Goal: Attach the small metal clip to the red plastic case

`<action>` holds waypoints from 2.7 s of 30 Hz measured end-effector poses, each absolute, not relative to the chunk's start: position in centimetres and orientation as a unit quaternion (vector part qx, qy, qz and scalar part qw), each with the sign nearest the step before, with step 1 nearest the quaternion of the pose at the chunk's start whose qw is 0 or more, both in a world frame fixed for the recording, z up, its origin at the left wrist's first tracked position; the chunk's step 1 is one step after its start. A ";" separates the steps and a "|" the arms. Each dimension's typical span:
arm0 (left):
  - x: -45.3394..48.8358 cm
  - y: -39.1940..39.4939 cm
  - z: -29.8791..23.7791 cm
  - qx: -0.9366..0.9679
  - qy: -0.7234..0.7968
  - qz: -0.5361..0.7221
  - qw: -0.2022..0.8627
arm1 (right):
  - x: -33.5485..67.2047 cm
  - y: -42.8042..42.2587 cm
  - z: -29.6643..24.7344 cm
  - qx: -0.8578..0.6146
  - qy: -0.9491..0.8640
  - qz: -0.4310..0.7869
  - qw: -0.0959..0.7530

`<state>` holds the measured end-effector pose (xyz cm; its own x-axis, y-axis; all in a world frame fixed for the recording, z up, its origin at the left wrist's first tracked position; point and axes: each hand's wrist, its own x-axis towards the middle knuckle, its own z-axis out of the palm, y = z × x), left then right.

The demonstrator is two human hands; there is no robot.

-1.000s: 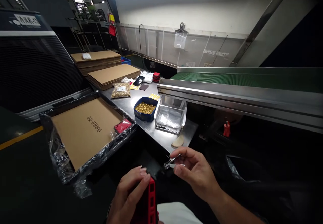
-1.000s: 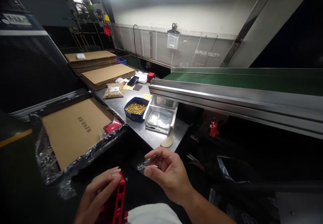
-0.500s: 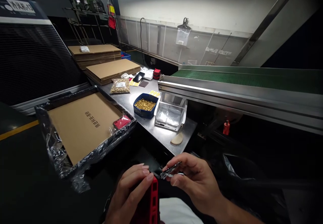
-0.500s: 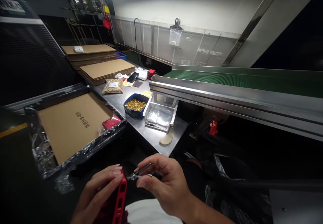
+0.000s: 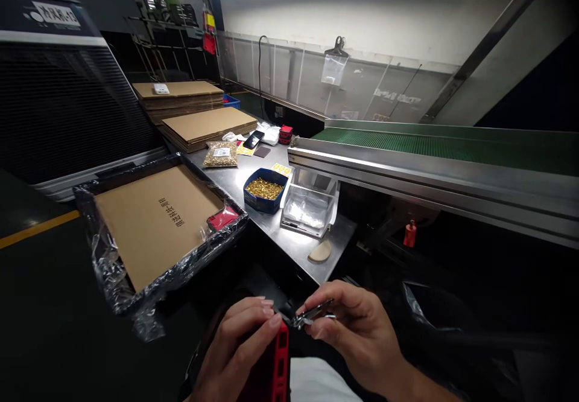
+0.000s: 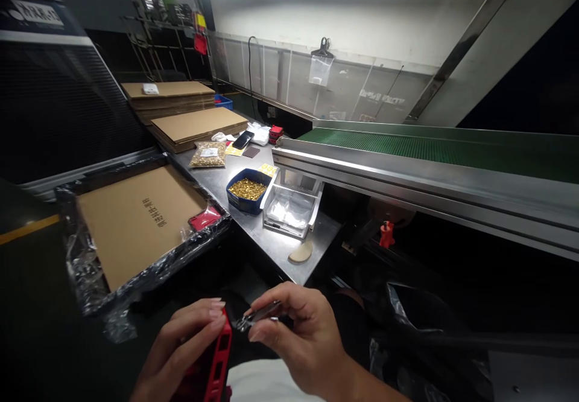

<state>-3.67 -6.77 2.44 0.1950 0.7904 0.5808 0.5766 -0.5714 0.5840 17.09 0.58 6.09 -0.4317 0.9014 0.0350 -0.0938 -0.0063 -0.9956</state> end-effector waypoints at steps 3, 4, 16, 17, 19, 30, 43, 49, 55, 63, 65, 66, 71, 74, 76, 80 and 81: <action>-3.6 -6.7 2.7 0.765 0.444 0.449 0.125 | 17.2 0.8 6.5 -0.362 -0.576 0.603 0.418; -3.6 -6.6 2.8 0.766 0.442 0.450 0.123 | 17.3 0.8 6.6 -0.364 -0.572 0.600 0.423; -3.6 -6.1 3.7 0.811 0.410 0.397 0.124 | 19.2 2.1 8.0 -0.277 -0.746 0.496 0.349; -3.6 -6.1 3.8 0.815 0.410 0.391 0.123 | 19.3 2.2 8.2 -0.272 -0.756 0.486 0.344; -3.6 -6.1 3.9 0.819 0.410 0.383 0.122 | 19.3 2.5 8.5 -0.263 -0.773 0.472 0.333; -3.2 -6.1 3.9 0.820 0.412 0.380 0.119 | 19.5 3.0 9.1 -0.254 -0.806 0.443 0.299; -3.3 -5.7 4.1 0.814 0.410 0.390 0.133 | 20.1 2.6 7.8 -0.323 -0.749 0.477 0.328; -3.1 -5.8 4.0 0.807 0.421 0.392 0.135 | 19.6 2.4 7.6 -0.333 -0.729 0.474 0.364; -3.1 -5.8 3.8 0.806 0.425 0.392 0.126 | 19.8 2.2 7.1 -0.325 -0.704 0.503 0.382; -3.2 -5.7 3.8 0.814 0.422 0.374 0.138 | 19.9 2.3 7.4 -0.292 -0.739 0.490 0.359; -3.2 -5.7 3.8 0.816 0.422 0.371 0.137 | 19.9 2.4 7.4 -0.293 -0.741 0.491 0.353; -3.2 -5.7 3.8 0.817 0.422 0.369 0.135 | 20.0 2.4 7.3 -0.294 -0.741 0.492 0.351; -3.2 -5.8 3.7 0.820 0.422 0.364 0.127 | 20.0 2.4 7.0 -0.296 -0.742 0.493 0.345; -3.1 -5.7 3.6 0.817 0.425 0.367 0.129 | 19.9 2.4 7.2 -0.301 -0.738 0.495 0.347; -2.9 -5.7 3.7 0.813 0.425 0.376 0.131 | 19.9 2.5 7.3 -0.321 -0.705 0.516 0.367; -2.3 -5.8 2.8 0.787 0.451 0.396 0.141 | 19.5 3.0 4.8 -0.413 -0.579 0.547 0.442; -2.2 -5.8 2.1 0.773 0.469 0.397 0.156 | 19.3 3.2 3.3 -0.433 -0.557 0.544 0.454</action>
<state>-2.22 -5.80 2.14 0.2450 0.8490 0.4682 0.6018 -0.5118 0.6131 19.34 3.19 3.34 -0.2133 0.9764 0.0349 -0.0111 0.0333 -0.9994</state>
